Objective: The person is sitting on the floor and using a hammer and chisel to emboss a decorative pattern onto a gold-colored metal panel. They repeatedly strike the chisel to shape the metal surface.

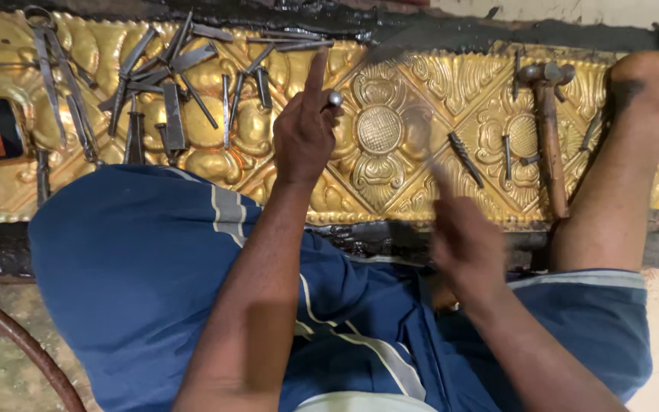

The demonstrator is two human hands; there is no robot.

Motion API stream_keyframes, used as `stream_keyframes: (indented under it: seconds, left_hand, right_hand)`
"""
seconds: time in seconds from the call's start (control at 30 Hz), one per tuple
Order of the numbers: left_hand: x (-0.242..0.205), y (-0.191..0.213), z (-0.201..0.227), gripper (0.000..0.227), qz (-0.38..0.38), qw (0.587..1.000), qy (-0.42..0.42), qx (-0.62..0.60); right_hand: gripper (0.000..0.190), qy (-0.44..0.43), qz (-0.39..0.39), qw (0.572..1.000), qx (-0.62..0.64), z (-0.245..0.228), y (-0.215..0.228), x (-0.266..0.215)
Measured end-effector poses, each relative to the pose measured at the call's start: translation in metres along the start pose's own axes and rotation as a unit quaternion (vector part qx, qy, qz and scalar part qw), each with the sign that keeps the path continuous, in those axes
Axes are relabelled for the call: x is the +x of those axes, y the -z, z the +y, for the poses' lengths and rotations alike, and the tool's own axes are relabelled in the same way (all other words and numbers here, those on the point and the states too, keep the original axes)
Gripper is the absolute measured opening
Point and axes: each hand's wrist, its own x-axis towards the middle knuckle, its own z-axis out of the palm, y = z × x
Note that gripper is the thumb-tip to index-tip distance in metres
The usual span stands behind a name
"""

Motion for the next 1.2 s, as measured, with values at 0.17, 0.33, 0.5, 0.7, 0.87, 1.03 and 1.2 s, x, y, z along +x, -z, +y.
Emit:
stream_keyframes:
  seconds: [0.17,0.33,0.5,0.7,0.87,1.03,1.2]
  left_hand:
    - [-0.003,0.005,-0.004,0.086,0.004,1.000,-0.001,0.015]
    - [0.001,-0.003,0.001,0.084,0.007,1.000,-0.001,0.020]
    - [0.006,0.012,0.008,0.075,0.054,0.997,0.019,0.052]
    - [0.027,0.045,0.017,0.049,0.089,0.991,0.066,-0.077]
    - [0.063,0.118,-0.004,0.034,-0.033,0.998,-0.008,0.059]
    - [0.103,0.192,-0.052,0.033,-0.171,0.934,0.054,0.310]
    - [0.094,0.208,-0.093,0.018,-0.158,0.868,0.119,0.455]
  right_hand:
    - [0.057,-0.048,0.016,0.984,-0.172,0.015,-0.014,-0.008]
    - [0.054,-0.027,-0.001,0.986,-0.166,0.011,-0.014,-0.004]
    - [0.045,-0.130,0.031,0.980,-0.150,0.002,-0.013,-0.015]
    - [0.049,-0.336,-0.014,0.942,0.010,-0.009,-0.024,-0.078]
    - [0.051,-0.418,-0.027,0.873,0.249,0.007,-0.040,-0.089]
    - [0.052,-0.422,-0.039,0.871,0.251,0.006,-0.042,-0.077]
    - [0.051,-0.427,-0.039,0.866,0.258,0.008,-0.044,-0.076]
